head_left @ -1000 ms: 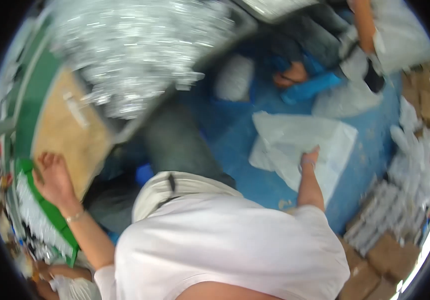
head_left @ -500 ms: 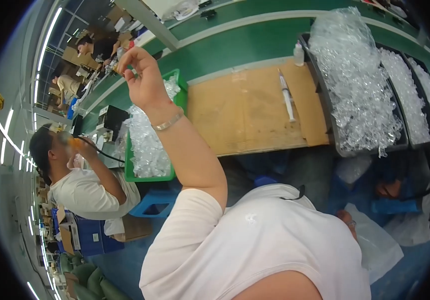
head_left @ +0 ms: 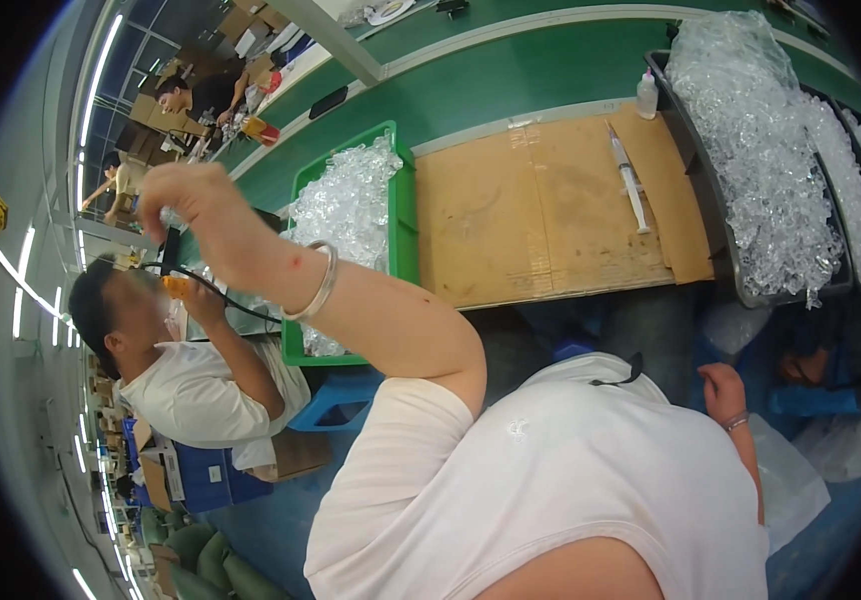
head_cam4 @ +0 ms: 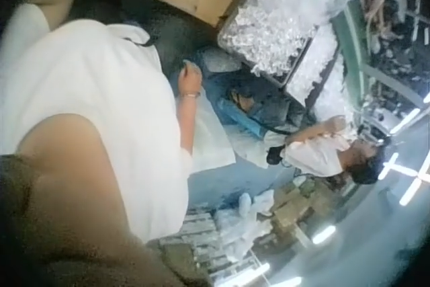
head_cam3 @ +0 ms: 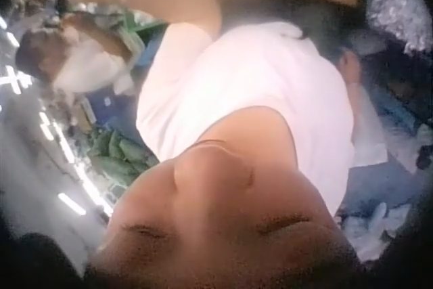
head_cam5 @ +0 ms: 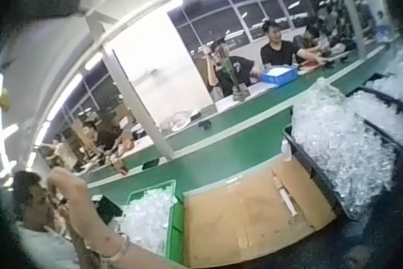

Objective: Packaging small clear plastic components into bags on an assembly line.

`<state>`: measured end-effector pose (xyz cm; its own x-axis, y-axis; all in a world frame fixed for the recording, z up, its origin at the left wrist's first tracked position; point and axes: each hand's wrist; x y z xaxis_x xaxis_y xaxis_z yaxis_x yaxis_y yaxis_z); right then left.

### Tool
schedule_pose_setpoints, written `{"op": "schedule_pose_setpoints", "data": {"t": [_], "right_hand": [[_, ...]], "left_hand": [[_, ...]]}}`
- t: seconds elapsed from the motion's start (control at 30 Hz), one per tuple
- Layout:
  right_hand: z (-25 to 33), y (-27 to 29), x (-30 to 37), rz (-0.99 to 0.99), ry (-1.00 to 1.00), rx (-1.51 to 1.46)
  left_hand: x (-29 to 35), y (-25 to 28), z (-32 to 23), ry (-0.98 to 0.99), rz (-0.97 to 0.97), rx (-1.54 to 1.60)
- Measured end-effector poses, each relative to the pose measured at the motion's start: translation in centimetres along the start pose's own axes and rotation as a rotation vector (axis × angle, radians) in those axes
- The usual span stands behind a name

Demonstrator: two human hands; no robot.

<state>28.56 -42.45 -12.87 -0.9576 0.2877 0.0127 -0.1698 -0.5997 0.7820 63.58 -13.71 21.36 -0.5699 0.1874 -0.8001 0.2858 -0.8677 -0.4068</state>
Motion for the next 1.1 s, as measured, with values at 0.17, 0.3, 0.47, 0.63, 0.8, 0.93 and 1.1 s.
{"op": "schedule_pose_setpoints", "data": {"t": [0.17, 0.3, 0.47, 0.63, 0.8, 0.93, 1.1], "right_hand": [[3.8, -0.2, -2.6, -0.036, 0.276, 0.109], [6.3, 0.0, -6.0, -0.146, 0.418, 0.052], [9.8, -1.1, -12.6, -0.146, 0.638, 0.073], [9.2, -3.3, -16.1, -0.189, 0.652, 0.115], [8.8, -5.0, -15.9, -0.097, 0.605, 0.052], [8.7, -4.2, -16.0, -0.035, 0.629, 0.021], [9.0, -3.5, -15.9, -0.089, 0.593, 0.051]], "left_hand": [[2.5, 0.0, -1.1, -0.147, 0.308, -0.361], [10.7, 10.7, -2.4, 0.538, -0.301, -2.430], [24.1, 14.5, -9.4, 0.980, -0.277, -2.848], [26.5, 16.2, -10.2, 0.673, -0.245, -2.814], [27.2, 14.7, -10.0, 0.726, -0.306, -2.711], [25.6, 14.7, -8.2, 0.808, -0.115, -2.794], [24.8, 15.0, -7.2, 0.672, -0.139, -2.808]]}}
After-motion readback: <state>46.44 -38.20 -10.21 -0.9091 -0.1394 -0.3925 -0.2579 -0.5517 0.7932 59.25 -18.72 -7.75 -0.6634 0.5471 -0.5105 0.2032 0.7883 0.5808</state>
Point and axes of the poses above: each hand's wrist, its own x-axis away from the middle knuckle, its own y-axis out of the back of the hand, z = x × y, and after that the axes turned 9 degrees about z, right-handed
